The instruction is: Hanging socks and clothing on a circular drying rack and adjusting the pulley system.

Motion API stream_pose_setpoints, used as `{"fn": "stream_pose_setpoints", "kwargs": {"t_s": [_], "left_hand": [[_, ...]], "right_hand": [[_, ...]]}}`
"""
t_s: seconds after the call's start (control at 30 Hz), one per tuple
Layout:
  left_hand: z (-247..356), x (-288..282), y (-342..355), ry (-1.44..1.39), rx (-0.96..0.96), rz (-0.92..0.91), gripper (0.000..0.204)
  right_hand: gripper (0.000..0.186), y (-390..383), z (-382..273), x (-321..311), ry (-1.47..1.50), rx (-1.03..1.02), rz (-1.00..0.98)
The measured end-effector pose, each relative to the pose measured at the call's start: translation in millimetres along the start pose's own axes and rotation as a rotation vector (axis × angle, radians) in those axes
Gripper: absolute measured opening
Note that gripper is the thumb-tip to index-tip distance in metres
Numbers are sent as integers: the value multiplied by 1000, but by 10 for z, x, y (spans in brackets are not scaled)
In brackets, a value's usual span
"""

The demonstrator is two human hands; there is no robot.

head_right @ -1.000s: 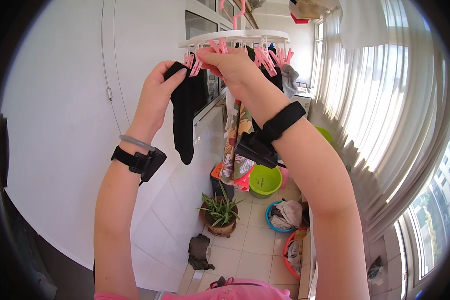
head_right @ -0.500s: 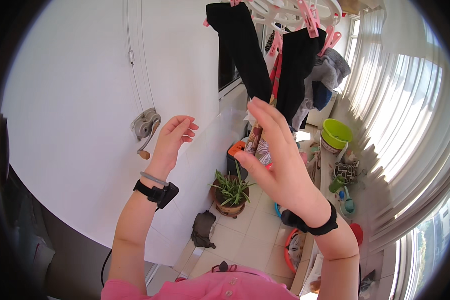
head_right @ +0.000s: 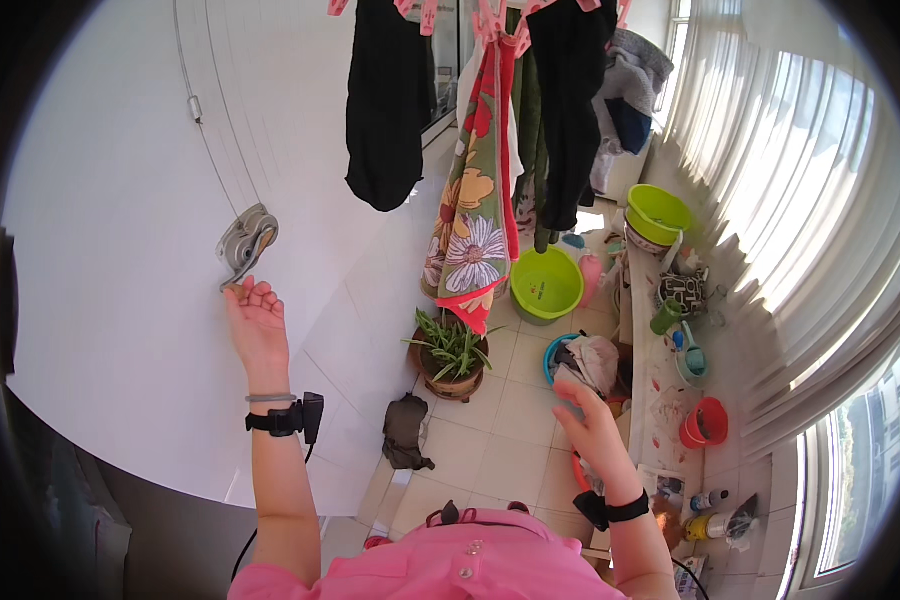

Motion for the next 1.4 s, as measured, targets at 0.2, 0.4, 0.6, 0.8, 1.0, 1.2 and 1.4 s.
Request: {"fn": "stream_pose_setpoints", "kwargs": {"t_s": [0.2, 0.4, 0.6, 0.8, 1.0, 1.2, 1.4], "left_hand": [[270, 811, 250, -101, 109, -120, 30], [48, 1610, 1005, -85, 43, -421, 26], [-1170, 1128, 1770, 147, -211, -193, 21], [-1577, 9, 648, 126, -225, 98, 19], [-105, 147, -85, 6, 164, 61, 27], [73, 1570, 1289, 63, 211, -152, 16], [-1616, -15, 1104, 435, 57, 345, 29]], "right_hand": [[29, -221, 251, -191, 164, 162, 177], [30, -89, 147, 190, 42, 157, -8], [29, 86, -200, 543, 110, 47, -90], [28, 242, 163, 462, 119, -60, -98], [26, 464, 624, 36, 230, -36, -133], [27, 908, 895, -220, 204, -98, -180], [24, 1351, 889, 82, 377, -144, -386]]}}
Point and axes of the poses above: each hand's wrist, its own y-axis towards the middle knuckle, its own x-axis out of the palm, z = x × y, the point moved 10 cm from there along y, towards the middle knuckle, and after that the axes turned 10 degrees about -x, right-handed, at the moved point
